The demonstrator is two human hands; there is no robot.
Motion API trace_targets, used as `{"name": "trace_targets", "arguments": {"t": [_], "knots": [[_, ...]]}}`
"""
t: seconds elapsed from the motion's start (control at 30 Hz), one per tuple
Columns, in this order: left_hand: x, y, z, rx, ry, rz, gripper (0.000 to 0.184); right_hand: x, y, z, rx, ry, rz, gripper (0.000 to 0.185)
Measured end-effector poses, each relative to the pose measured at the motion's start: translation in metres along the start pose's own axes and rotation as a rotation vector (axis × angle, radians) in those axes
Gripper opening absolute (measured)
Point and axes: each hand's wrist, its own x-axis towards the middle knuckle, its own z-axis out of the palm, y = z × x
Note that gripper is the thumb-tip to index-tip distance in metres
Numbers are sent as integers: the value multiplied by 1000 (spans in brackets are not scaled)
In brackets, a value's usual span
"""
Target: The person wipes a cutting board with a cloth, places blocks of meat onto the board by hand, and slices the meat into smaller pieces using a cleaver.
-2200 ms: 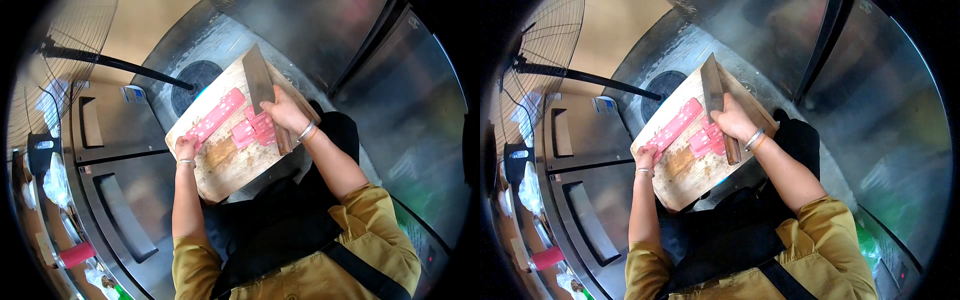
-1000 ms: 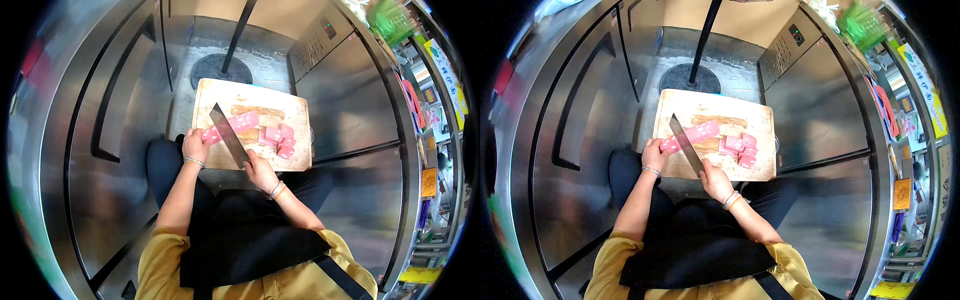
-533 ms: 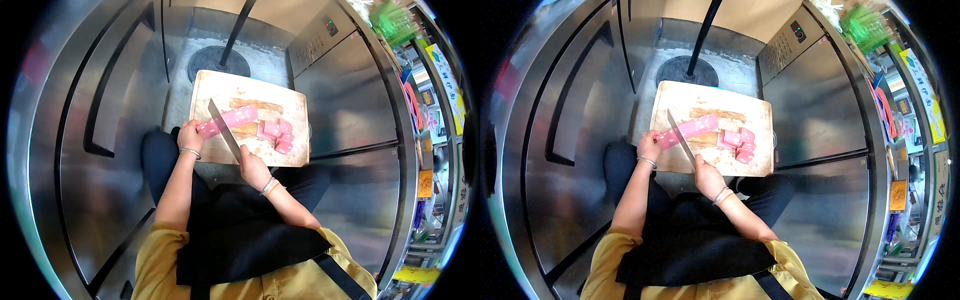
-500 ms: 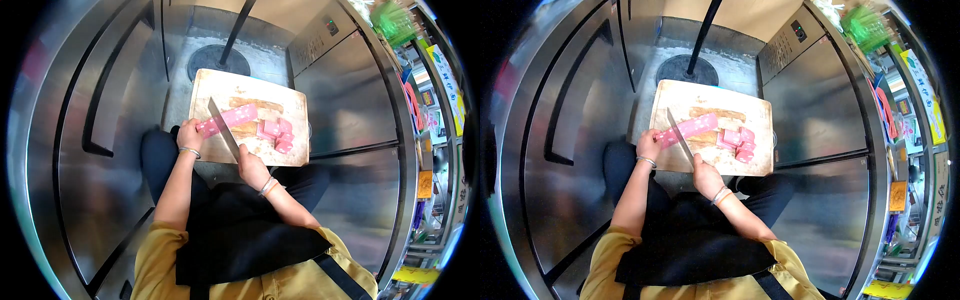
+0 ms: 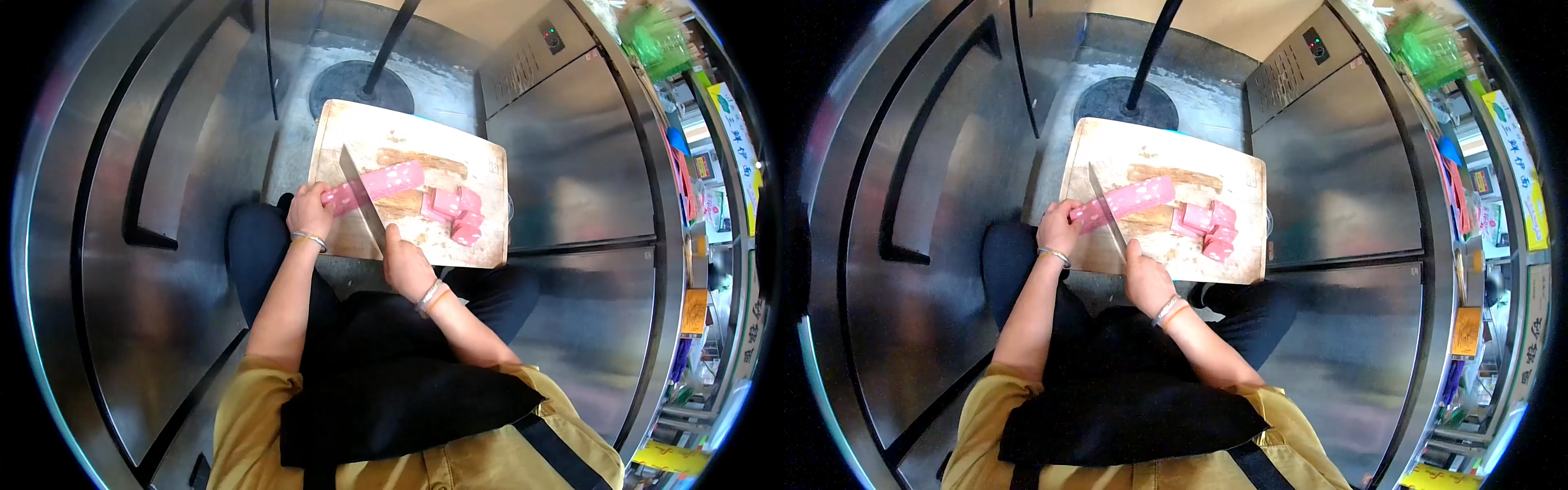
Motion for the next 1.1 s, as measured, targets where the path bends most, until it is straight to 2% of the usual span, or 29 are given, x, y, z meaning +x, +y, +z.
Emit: {"name": "trace_targets", "arguments": {"t": [0.2, 0.37, 0.43, 0.47, 0.53, 0.6, 0.67, 0.7, 0.83, 0.9, 1.0, 1.1], "knots": [[2, 0, 0, 28, -54, -36, 27, 16, 3, 20, -45, 159, -80, 40], [4, -3, 1, 3, -52, -27, 24, 1, 10, 19, -49, 201, -111, 38], [5, 0, 0, 17, -46, -21, 24, -19, 10, 16, -34, 121, -71, 28], [4, 0, 0, 33, -45, -24, 24, -27, 9, 12, -37, 124, -69, 28], [4, -2, 2, 36, -47, -20, 24, -44, 7, 4, -35, -38, 60, 35], [6, 0, 2, 39, -39, -15, 25, -60, 22, 10, -25, -14, 40, 34], [4, 2, 1, 53, -31, -23, 25, -68, 34, 7, 105, 30, 19, 30], [4, 3, 1, 50, -29, -19, 25, -70, 34, -7, 283, -42, 56, 28], [5, 3, 2, 38, -11, -28, 25, -68, 30, -21, 116, 64, -4, 28], [4, 1, 4, 41, -6, -20, 24, -54, 28, -18, 68, 190, -27, 27], [5, 3, 3, 18, 21, -34, 24, -30, 31, -12, -29, 172, 44, 26], [5, 3, 1, 33, -51, -62, 26, -22, 30, -9, -94, 180, 72, 26]]}}
